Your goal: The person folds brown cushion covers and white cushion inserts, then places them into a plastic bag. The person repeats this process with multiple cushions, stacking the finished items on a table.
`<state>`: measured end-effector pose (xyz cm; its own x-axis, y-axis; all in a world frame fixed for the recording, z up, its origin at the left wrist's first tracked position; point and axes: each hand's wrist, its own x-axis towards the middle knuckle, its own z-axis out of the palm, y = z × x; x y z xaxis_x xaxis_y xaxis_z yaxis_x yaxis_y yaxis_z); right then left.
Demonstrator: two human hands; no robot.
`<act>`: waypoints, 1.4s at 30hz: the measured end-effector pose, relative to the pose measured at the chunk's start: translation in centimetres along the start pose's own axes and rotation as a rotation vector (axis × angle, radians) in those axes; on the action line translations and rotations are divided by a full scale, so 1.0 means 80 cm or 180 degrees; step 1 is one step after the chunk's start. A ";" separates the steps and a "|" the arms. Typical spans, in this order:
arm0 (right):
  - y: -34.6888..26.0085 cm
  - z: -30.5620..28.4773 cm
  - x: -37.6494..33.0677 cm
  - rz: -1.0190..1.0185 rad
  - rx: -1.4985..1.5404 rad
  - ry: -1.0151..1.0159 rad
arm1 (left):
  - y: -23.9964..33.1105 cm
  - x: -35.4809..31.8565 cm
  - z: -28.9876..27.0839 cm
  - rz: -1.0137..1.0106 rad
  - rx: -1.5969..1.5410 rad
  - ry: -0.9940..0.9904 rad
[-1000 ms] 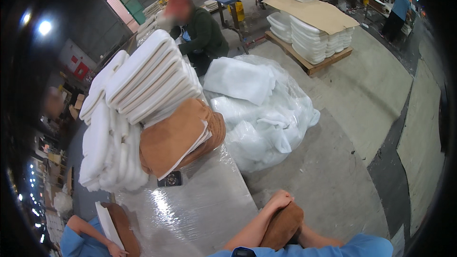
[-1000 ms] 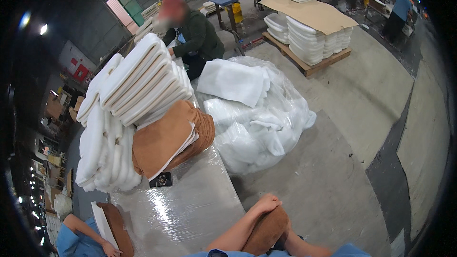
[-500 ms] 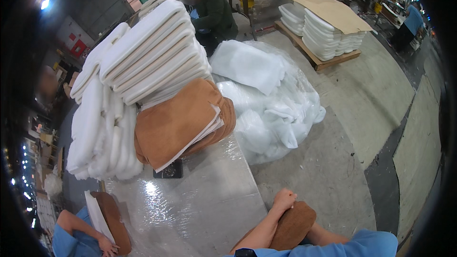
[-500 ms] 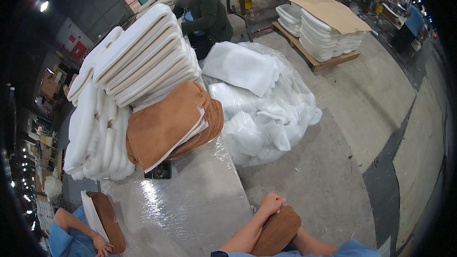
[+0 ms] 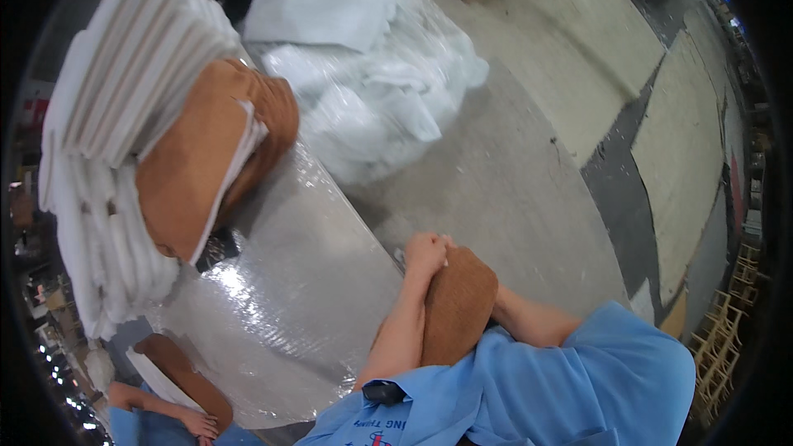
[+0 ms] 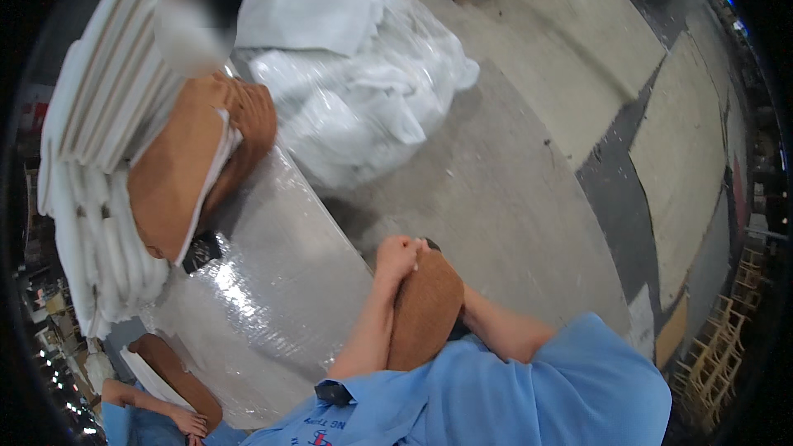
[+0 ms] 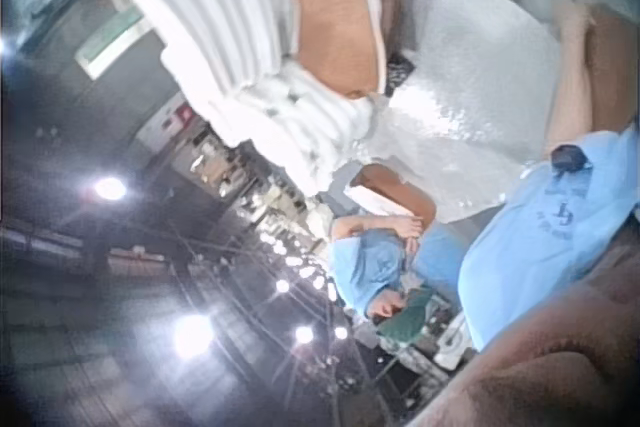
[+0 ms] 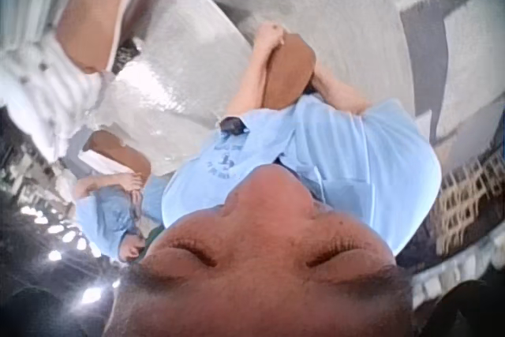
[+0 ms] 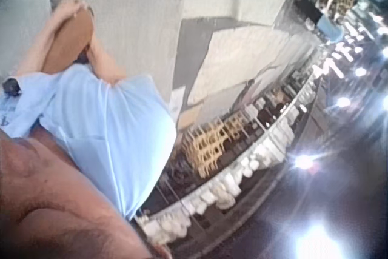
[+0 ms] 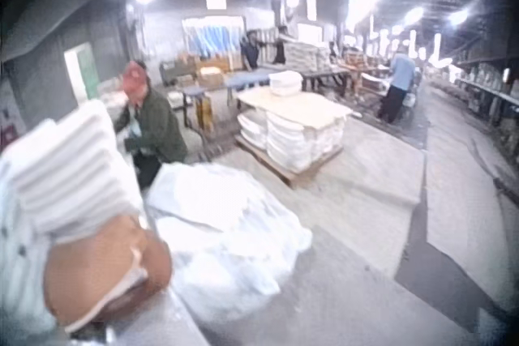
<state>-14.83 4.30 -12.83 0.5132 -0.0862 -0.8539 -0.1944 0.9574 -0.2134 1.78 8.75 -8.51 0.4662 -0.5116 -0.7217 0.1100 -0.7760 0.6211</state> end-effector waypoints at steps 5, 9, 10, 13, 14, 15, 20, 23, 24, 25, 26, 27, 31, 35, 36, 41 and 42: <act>-0.017 0.011 0.002 0.0139 -0.0227 0.0020 | -0.020 0.010 0.002 -0.0023 -0.0173 0.0135; -0.024 0.020 0.010 0.0220 -0.0329 -0.0007 | -0.027 0.008 0.002 -0.0043 -0.0376 0.0231; -0.028 0.023 0.014 0.0238 -0.0342 -0.0040 | -0.030 0.009 0.003 -0.0020 -0.0422 0.0322; -0.027 0.030 0.021 0.0319 -0.0319 -0.0140 | -0.043 0.005 -0.001 0.0051 -0.0291 0.0578; -0.029 0.031 0.025 0.0362 -0.0236 -0.0206 | -0.046 0.003 0.000 0.0065 -0.0183 0.0627; -0.028 0.032 0.027 0.0394 -0.0143 -0.0244 | -0.047 0.001 0.002 0.0083 -0.0065 0.0674; -0.012 0.023 0.043 0.0644 0.0543 -0.0657 | -0.040 -0.006 0.011 0.0570 0.0055 0.1083; -0.009 0.005 0.049 0.0709 0.0682 -0.0771 | -0.037 -0.011 0.017 0.0529 0.0053 0.0869; -0.007 0.000 0.051 0.0655 0.0677 -0.0761 | -0.038 -0.012 0.019 0.0563 0.0036 0.0873; -0.016 0.012 0.040 0.0700 0.0645 -0.0715 | -0.045 -0.008 0.023 0.0589 0.0007 0.0900; -0.033 0.045 0.017 0.0763 0.0599 -0.0677 | -0.052 -0.004 0.024 0.0569 -0.0024 0.0929; -0.045 0.072 -0.002 0.0806 0.0567 -0.0611 | -0.058 -0.001 0.025 0.0558 -0.0059 0.0925; -0.039 0.084 -0.008 -0.0808 -0.2297 -0.0307 | -0.047 -0.007 0.013 0.0193 -0.0348 0.0754; -0.052 0.078 0.005 -0.0706 -0.3209 -0.0308 | -0.054 -0.006 0.018 0.0203 -0.0193 0.0965; -0.052 0.079 0.011 -0.0447 -0.3033 -0.0106 | -0.054 -0.004 0.021 0.0208 -0.0122 0.1081; -0.030 0.060 0.043 0.0294 -0.1451 0.0579 | -0.051 -0.008 0.003 0.0105 -0.0267 0.0648; -0.020 0.047 0.053 0.0316 -0.1017 0.0656 | -0.049 -0.007 0.001 -0.0128 -0.0544 0.0403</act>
<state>-9.20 3.47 -14.35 0.3064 -0.0822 -0.9483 -0.5018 0.8326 -0.2343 1.04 12.05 -10.53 0.5639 -0.4226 -0.7095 0.2730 -0.7154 0.6431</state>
